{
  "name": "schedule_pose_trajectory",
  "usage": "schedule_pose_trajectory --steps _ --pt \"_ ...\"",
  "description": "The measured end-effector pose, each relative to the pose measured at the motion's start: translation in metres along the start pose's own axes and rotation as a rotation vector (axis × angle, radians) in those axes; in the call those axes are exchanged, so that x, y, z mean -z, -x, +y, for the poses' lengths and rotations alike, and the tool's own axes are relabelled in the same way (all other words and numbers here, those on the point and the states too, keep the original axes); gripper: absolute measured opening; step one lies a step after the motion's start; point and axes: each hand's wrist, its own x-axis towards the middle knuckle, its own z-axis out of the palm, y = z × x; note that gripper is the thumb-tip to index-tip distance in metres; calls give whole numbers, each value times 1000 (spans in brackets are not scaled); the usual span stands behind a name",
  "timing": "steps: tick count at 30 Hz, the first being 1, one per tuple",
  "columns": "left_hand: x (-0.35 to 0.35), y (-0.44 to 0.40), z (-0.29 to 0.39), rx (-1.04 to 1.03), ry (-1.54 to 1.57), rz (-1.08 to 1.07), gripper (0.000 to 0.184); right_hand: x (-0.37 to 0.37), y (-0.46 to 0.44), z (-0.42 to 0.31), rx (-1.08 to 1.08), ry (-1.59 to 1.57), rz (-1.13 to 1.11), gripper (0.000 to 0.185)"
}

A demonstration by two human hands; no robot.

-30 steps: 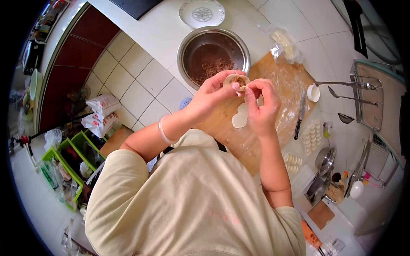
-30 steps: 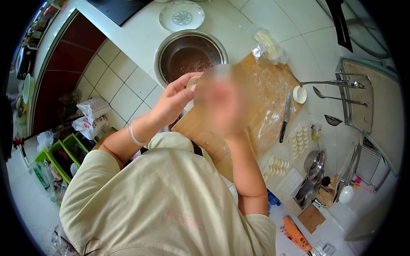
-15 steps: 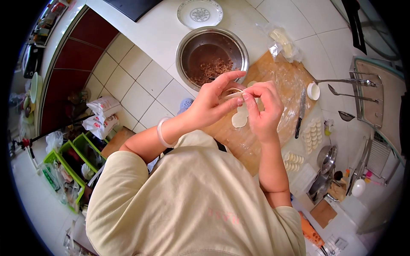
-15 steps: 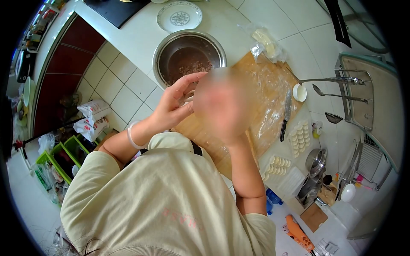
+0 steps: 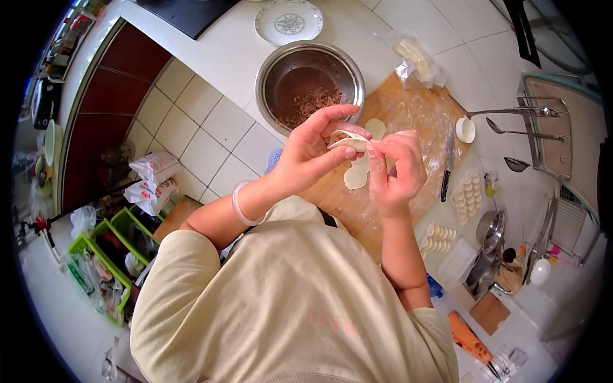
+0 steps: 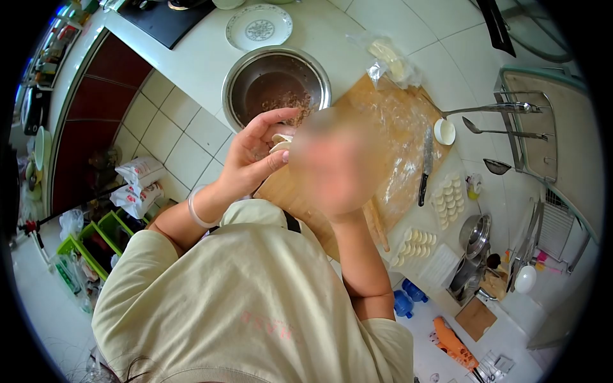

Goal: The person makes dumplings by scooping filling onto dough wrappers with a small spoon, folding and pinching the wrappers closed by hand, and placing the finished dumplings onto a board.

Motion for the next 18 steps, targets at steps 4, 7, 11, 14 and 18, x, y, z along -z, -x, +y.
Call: schedule_pose_trajectory --steps 4,7,11,14,18 --pt "0 -1 -2 -14 8 -5 49 0 6 4 -1 -26 25 10" --pt "0 1 -3 -40 9 -5 49 -2 15 2 -217 -203 111 12" --pt "-1 2 -5 -20 24 -6 50 -1 20 2 -213 -143 112 11" --pt "-4 -3 0 -29 -59 15 53 3 15 2 -200 -65 83 12" --pt "-6 -7 23 -75 -573 -63 61 8 0 -2 -77 70 -64 16"
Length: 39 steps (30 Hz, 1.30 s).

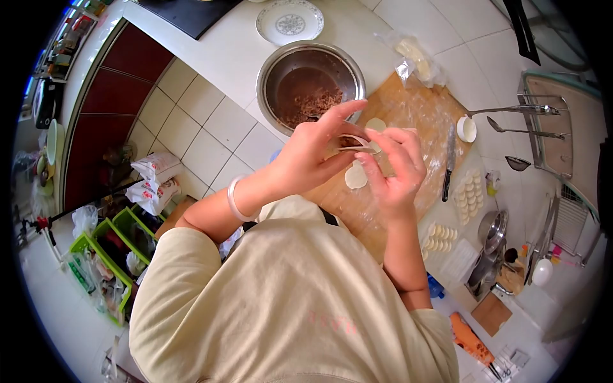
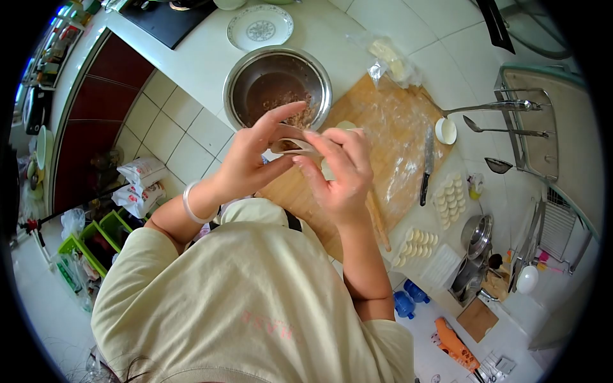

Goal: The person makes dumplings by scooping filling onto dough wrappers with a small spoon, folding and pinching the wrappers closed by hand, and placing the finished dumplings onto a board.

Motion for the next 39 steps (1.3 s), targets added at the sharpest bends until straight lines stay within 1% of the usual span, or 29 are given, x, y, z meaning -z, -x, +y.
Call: schedule_pose_trajectory --steps 2,4,6,8,10,12,15,17,21,22,23,24,27,29,30,32,36,39 --pt "1 -3 7 58 -196 -89 69 -3 -1 2 37 -10 -26 16" --pt "-1 -5 2 38 -180 -74 70 -5 1 4 76 -24 -57 17" --pt "-1 -5 3 22 -166 -55 71 -6 5 7 75 -22 -10 17" --pt "0 -6 8 98 -145 -51 70 -7 9 9 83 -4 15 16" --pt "0 -5 3 111 -137 -52 70 -7 9 8 92 14 40 16" --pt "0 -5 2 125 -129 -49 71 -6 6 5 9 -61 31 14" --pt "-2 -5 5 97 -182 -60 71 -9 2 3 14 -76 -10 14" --pt "-4 -6 3 60 -187 -35 71 -11 4 7 7 -82 2 14" --pt "-4 -6 3 68 -185 -28 73 -12 9 7 -12 -81 47 13" --pt "-3 -6 0 23 -188 -20 74 -13 7 6 -9 -84 44 13" --pt "-3 -6 -3 -22 -191 -14 75 -13 4 3 -61 -122 37 11" --pt "-3 -7 -4 -21 -192 -13 75 -12 2 0 -114 -159 30 10" --pt "-3 -7 -3 -73 -244 11 78 -11 -7 -3 -52 -109 -34 10" --pt "-2 -7 3 89 -198 -26 81 -10 -4 2 -34 -98 -36 10" --pt "-2 -7 2 89 -198 -24 81 -10 -3 5 -15 -90 -40 10" --pt "-2 -8 -2 -27 -182 -10 81 -7 -2 6 -33 -122 -52 10" --pt "-2 -6 -3 -40 -226 -10 82 -7 -10 0 -69 -195 -80 11" --pt "-3 -6 -5 -79 -194 3 80 -7 -6 5 -55 -143 -130 13"
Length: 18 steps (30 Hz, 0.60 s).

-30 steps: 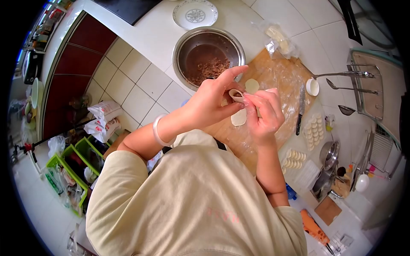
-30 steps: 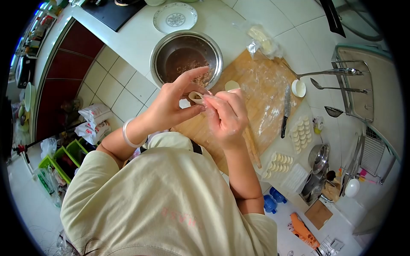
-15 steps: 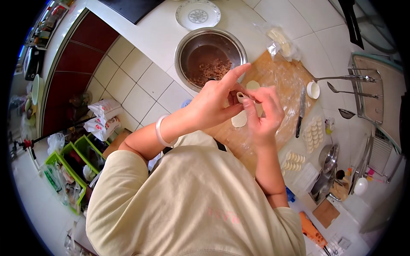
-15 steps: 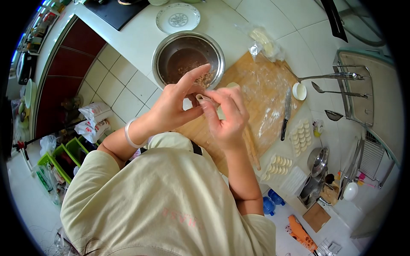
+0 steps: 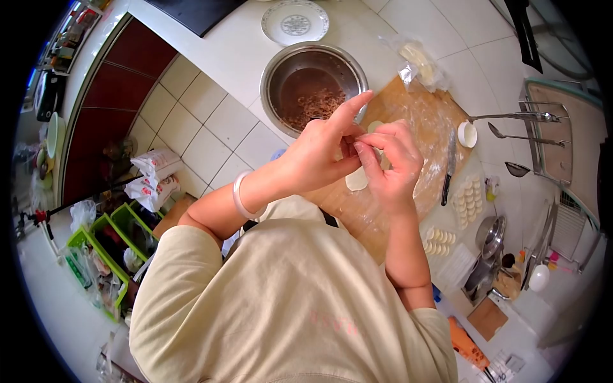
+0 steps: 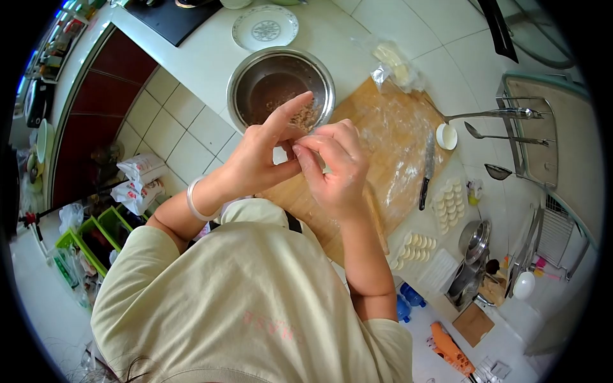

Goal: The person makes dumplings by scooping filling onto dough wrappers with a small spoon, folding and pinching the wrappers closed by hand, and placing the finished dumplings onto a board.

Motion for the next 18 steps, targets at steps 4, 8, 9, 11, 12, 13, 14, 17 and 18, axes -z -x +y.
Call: schedule_pose_trajectory --steps 4,8,9,11,12,13,14,17,18 --pt "-3 1 -3 268 493 34 60 -6 -1 8 26 -72 35 43" --pt "-9 9 -20 392 1085 6 29 -16 7 19 -188 -397 63 104" --pt "-11 9 -19 393 1087 2 29 -18 7 12 -248 -535 45 96" --pt "-15 9 -14 392 1096 28 23 -16 6 9 -310 -671 27 89" --pt "-17 9 -13 393 1097 26 23 -13 4 13 -247 -586 -22 79" --pt "-19 9 -12 381 1112 54 24 -11 3 15 -183 -501 -71 70" --pt "-20 8 -11 370 1126 84 25 -10 2 12 -183 -501 -70 70" --pt "-22 8 -12 360 1100 75 24 -8 0 6 -196 -442 -35 55" --pt "-22 8 -12 361 1099 76 24 -8 1 7 -196 -417 -30 51"
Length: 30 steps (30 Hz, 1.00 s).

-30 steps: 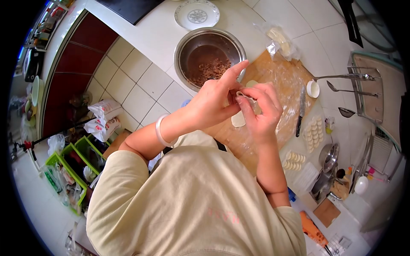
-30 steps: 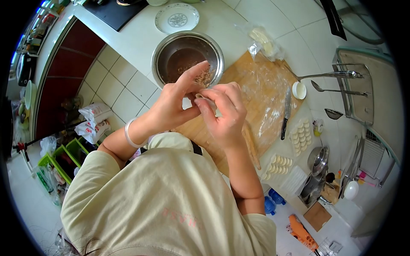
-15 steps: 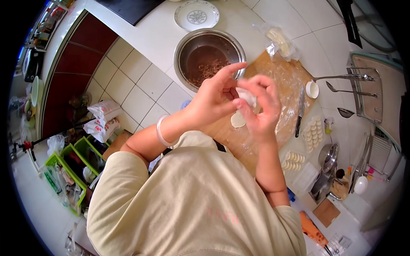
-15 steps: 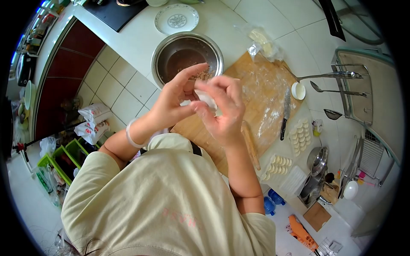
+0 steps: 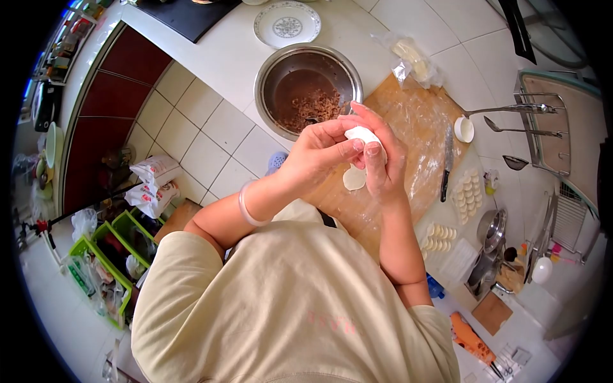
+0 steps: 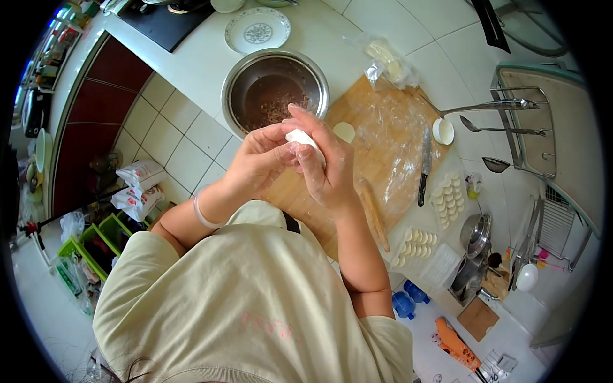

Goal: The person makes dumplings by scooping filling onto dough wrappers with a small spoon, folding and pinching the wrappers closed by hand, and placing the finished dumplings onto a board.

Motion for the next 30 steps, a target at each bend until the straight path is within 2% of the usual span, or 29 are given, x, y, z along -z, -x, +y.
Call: schedule_pose_trajectory --steps 6,8,9,11,12,14,18,21,26,30 --pt "-1 1 6 47 -40 -22 25 4 3 -2 -7 102 46 43" --pt "-1 2 15 85 -298 36 25 6 5 -2 -4 129 70 43" --pt "5 2 14 85 -299 33 25 7 6 -2 -130 32 135 45" --pt "21 -3 8 -195 -570 115 31 6 6 -4 -392 -189 263 50" --pt "21 -5 8 -192 -570 114 31 8 7 0 -394 -189 266 50" --pt "21 -9 7 -130 -441 160 37 11 12 16 -536 -398 233 50" --pt "29 -21 -17 -114 -415 -11 45 -6 15 30 -578 -558 219 47" --pt "31 -24 -25 -71 -435 -73 48 -16 19 35 -576 -649 207 34" --pt "37 -34 -35 -235 -553 -152 41 -17 18 37 -511 -535 234 33" --pt "31 -38 -35 -225 -501 -165 40 -15 17 32 -423 -463 190 32"
